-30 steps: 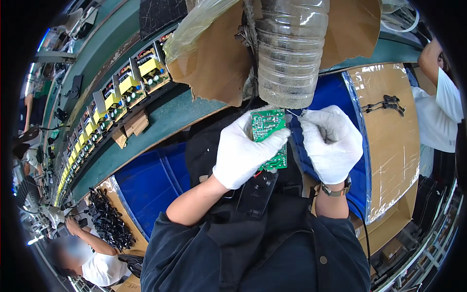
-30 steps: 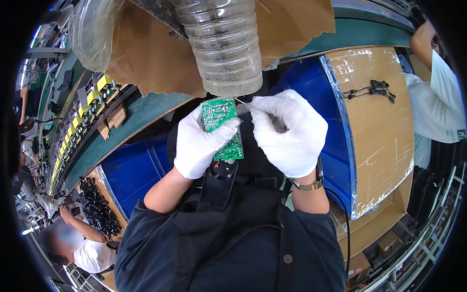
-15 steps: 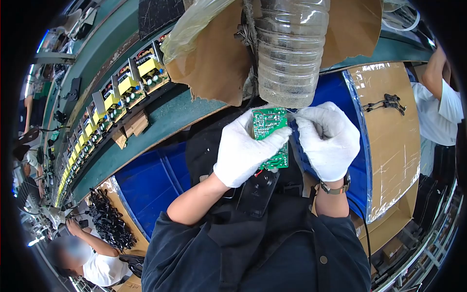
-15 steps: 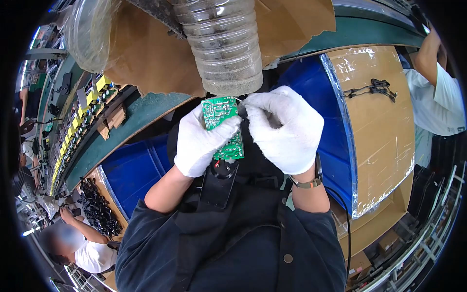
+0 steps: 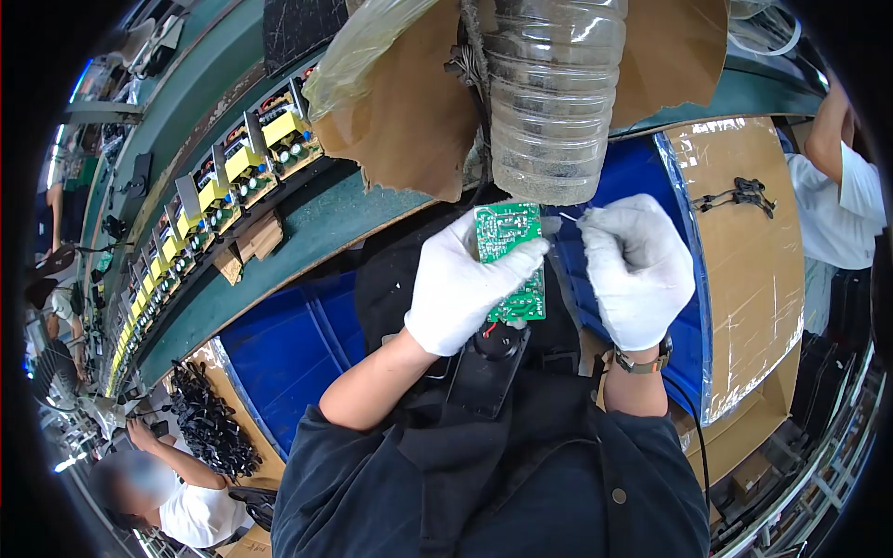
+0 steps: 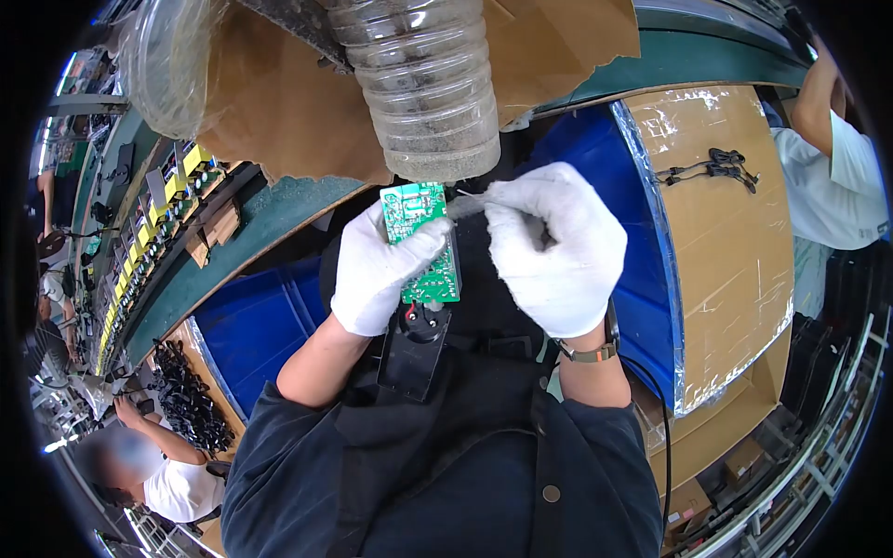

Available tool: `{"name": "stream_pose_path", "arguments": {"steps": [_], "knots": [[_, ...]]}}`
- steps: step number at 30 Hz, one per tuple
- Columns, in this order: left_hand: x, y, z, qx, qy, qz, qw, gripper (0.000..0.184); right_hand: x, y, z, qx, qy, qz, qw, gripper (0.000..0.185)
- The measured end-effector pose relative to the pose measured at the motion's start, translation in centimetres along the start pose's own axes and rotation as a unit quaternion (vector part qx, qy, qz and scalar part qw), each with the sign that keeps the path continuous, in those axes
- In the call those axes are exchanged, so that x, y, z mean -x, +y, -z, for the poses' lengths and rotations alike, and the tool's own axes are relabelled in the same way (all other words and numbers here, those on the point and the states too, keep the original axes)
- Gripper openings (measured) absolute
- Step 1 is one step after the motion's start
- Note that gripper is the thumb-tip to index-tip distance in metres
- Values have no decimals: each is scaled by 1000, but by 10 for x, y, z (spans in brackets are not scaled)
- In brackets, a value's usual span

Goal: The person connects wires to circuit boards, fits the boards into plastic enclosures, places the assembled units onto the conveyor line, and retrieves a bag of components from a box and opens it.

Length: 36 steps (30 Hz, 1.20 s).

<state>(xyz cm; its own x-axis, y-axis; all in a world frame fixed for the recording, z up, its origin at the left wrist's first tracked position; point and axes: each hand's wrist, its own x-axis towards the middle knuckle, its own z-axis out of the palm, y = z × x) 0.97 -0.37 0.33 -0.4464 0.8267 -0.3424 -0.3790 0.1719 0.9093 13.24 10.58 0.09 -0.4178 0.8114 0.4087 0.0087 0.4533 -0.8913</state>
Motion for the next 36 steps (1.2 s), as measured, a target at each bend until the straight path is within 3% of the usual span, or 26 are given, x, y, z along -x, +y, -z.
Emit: {"name": "stream_pose_path", "arguments": {"steps": [2,23,33,36], "knots": [[-2,1,0,-3,0,10,1000,25,-1,-1,2,67,-45,41,996,16],[-4,2,-5,-3,16,-13,1000,20,-4,-6,-2,98,-69,9,993,14],[7,6,7,29,-12,64,997,30,-1,6,6,57,4,24,998,13],[16,10,19,47,-52,32,997,36,1,9,13,58,9,16,998,13]]}}
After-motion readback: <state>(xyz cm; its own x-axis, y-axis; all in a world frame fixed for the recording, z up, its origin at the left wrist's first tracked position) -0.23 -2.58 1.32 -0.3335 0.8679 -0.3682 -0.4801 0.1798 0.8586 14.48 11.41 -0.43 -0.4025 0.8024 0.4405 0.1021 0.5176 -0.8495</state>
